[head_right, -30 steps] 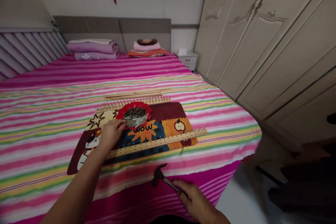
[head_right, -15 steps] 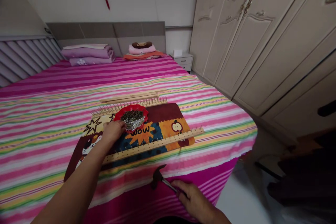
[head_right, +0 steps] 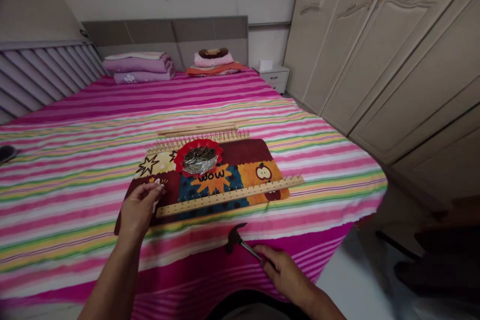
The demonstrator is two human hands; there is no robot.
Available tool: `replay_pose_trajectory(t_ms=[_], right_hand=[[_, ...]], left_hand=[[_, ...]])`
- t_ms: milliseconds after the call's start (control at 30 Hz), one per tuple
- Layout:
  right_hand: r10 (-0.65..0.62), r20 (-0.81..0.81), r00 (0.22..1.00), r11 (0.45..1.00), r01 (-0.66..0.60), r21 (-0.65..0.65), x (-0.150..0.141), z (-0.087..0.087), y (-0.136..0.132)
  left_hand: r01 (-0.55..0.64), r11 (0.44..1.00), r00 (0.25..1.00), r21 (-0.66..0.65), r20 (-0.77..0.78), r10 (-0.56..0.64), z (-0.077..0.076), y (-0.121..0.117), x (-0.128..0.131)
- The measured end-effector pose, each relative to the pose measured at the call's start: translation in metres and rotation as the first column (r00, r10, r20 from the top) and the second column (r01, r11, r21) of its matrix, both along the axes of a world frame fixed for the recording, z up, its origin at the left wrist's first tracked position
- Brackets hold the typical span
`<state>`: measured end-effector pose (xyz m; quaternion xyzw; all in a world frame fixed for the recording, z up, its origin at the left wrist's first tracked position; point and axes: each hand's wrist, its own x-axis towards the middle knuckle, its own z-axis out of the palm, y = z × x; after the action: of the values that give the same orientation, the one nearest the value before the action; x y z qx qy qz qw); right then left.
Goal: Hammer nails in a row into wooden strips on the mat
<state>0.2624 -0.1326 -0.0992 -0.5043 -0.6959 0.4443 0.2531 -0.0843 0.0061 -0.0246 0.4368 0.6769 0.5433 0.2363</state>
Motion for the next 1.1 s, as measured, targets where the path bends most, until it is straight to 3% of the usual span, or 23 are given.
replay_pose_trajectory(t_ms=[100, 200, 467, 900, 1000, 1100], right_hand=[[0.005, 0.013, 1.000, 1.000, -0.005, 0.011, -0.001, 0.000, 0.001], [-0.002, 0.031, 1.000, 1.000, 0.002, 0.002, -0.001, 0.000, 0.000], [-0.010, 0.062, 0.998, 1.000, 0.011, -0.016, 0.002, -0.008, -0.003], [-0.007, 0.073, 0.997, 1.000, 0.008, -0.008, 0.001, -0.001, -0.003], [0.013, 0.076, 0.997, 1.000, -0.014, 0.011, -0.004, 0.008, -0.005], [0.047, 0.045, 0.998, 0.998, -0.049, 0.035, -0.019, 0.031, -0.005]], left_hand=[[0.012, 0.995, 0.989, -0.096, 0.148, 0.002, -0.015, -0.025, 0.004], [-0.019, 0.993, 0.992, -0.115, 0.120, 0.033, -0.022, -0.034, 0.009], [-0.012, 0.989, 1.000, -0.146, 0.023, 0.016, -0.020, -0.036, 0.017], [-0.043, 0.988, 0.991, -0.150, -0.129, 0.023, -0.023, -0.041, 0.025], [-0.017, 0.989, 0.977, -0.148, -0.212, -0.015, -0.027, -0.043, 0.024], [-0.010, 0.992, 0.963, -0.129, -0.269, -0.026, -0.031, -0.044, 0.023]])
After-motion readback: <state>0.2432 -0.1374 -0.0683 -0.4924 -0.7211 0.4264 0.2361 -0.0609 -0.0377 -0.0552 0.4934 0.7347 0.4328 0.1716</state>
